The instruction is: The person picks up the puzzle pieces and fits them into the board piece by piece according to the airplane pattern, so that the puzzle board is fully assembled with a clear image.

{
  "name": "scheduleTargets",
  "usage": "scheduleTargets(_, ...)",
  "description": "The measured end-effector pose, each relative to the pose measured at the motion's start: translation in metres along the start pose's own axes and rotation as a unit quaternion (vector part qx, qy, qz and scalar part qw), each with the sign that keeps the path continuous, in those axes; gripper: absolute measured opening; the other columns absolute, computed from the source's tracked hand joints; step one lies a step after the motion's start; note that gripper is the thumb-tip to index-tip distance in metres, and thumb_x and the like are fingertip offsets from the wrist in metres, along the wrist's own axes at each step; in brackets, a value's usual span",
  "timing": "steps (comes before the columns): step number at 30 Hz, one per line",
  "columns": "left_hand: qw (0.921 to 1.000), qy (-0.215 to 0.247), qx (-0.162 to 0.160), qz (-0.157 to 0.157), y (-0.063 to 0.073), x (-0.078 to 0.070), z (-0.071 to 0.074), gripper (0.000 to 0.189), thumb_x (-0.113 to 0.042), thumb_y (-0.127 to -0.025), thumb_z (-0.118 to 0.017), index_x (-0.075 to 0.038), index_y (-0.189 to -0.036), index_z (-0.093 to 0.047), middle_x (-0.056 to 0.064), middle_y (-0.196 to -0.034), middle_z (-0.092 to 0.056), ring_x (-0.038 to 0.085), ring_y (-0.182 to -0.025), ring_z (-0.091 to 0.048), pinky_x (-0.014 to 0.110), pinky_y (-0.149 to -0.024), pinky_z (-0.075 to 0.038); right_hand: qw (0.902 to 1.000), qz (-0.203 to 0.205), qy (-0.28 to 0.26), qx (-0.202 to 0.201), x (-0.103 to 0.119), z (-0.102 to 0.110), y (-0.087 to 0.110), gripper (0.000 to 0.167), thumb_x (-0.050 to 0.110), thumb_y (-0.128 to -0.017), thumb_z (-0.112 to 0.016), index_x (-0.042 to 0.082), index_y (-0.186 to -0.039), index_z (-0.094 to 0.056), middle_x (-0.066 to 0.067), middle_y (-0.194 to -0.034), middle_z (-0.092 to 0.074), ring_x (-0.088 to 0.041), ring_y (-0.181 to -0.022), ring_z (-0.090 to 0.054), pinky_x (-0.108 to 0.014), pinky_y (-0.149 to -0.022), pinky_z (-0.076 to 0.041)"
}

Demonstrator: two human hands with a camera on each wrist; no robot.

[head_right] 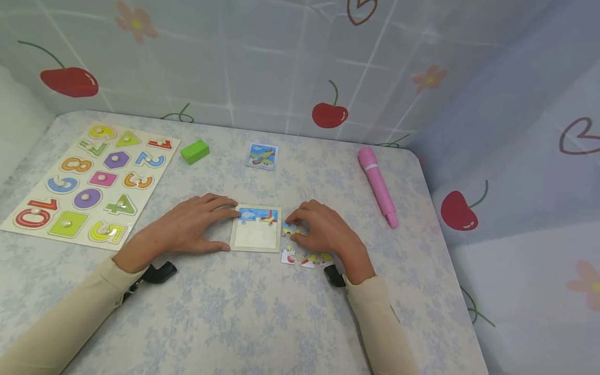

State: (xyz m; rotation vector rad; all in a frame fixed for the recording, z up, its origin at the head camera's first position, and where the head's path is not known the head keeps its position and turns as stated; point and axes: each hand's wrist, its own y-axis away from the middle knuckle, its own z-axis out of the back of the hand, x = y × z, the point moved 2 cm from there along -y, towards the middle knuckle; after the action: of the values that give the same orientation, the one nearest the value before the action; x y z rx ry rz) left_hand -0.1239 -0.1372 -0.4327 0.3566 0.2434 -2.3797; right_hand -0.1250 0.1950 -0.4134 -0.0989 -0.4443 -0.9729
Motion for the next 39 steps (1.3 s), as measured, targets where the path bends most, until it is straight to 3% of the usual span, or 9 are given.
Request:
scheduleTargets(12, 1.0, 0.0, -0.001, 0.002, 0.0, 0.001, -0.001, 0.08, -0.063, -0.088, -0.083, -0.018, -0.151, -0.064, 0.006, -0.158, -0.054, 0.031, -0.143, -0.05, 0.057, -0.107, -0.049, 0.9966, 0.081, -0.009, -0.016, 0.02, 0.007, -0.02, 0.031, 0.022, -0.092, -0.087, 0.017, -0.122, -0.081, 0.005, -0.112, -0.071, -0.015, -0.104, -0.062, -0.037, -0.09, -0.055)
scheduleTargets(19, 1.0, 0.0, -0.002, 0.002, 0.0, 0.001, -0.001, 0.08, -0.064, -0.088, -0.083, -0.018, -0.151, -0.064, 0.005, -0.158, -0.054, 0.03, -0.144, -0.05, 0.056, -0.107, -0.049, 0.9964, 0.084, -0.004, 0.005, 0.032, 0.006, -0.036, 0.029, 0.02, -0.092, -0.087, 0.017, -0.12, -0.081, 0.003, -0.114, -0.072, -0.019, -0.108, -0.065, -0.039, -0.094, -0.056)
scheduleTargets(27, 1.0, 0.003, -0.001, -0.001, -0.001, 0.002, -0.001, 0.081, -0.065, -0.088, -0.082, -0.017, -0.151, -0.063, 0.005, -0.159, -0.054, 0.03, -0.145, -0.05, 0.055, -0.108, -0.049, 0.9971, 0.074, -0.004, 0.018, 0.039, -0.002, -0.048, 0.028, 0.022, -0.093, -0.086, 0.018, -0.121, -0.082, 0.004, -0.113, -0.071, -0.016, -0.104, -0.064, -0.036, -0.091, -0.056)
scheduleTargets(39, 1.0, 0.003, 0.001, 0.007, -0.001, 0.004, -0.001, 0.082, -0.066, -0.088, -0.081, -0.018, -0.151, -0.064, 0.003, -0.159, -0.054, 0.028, -0.145, -0.049, 0.056, -0.108, -0.048, 0.9956, 0.093, 0.002, 0.005, 0.048, -0.014, -0.055, 0.029, 0.023, -0.094, -0.087, 0.015, -0.121, -0.081, 0.004, -0.111, -0.071, -0.013, -0.097, -0.065, -0.03, -0.085, -0.056)
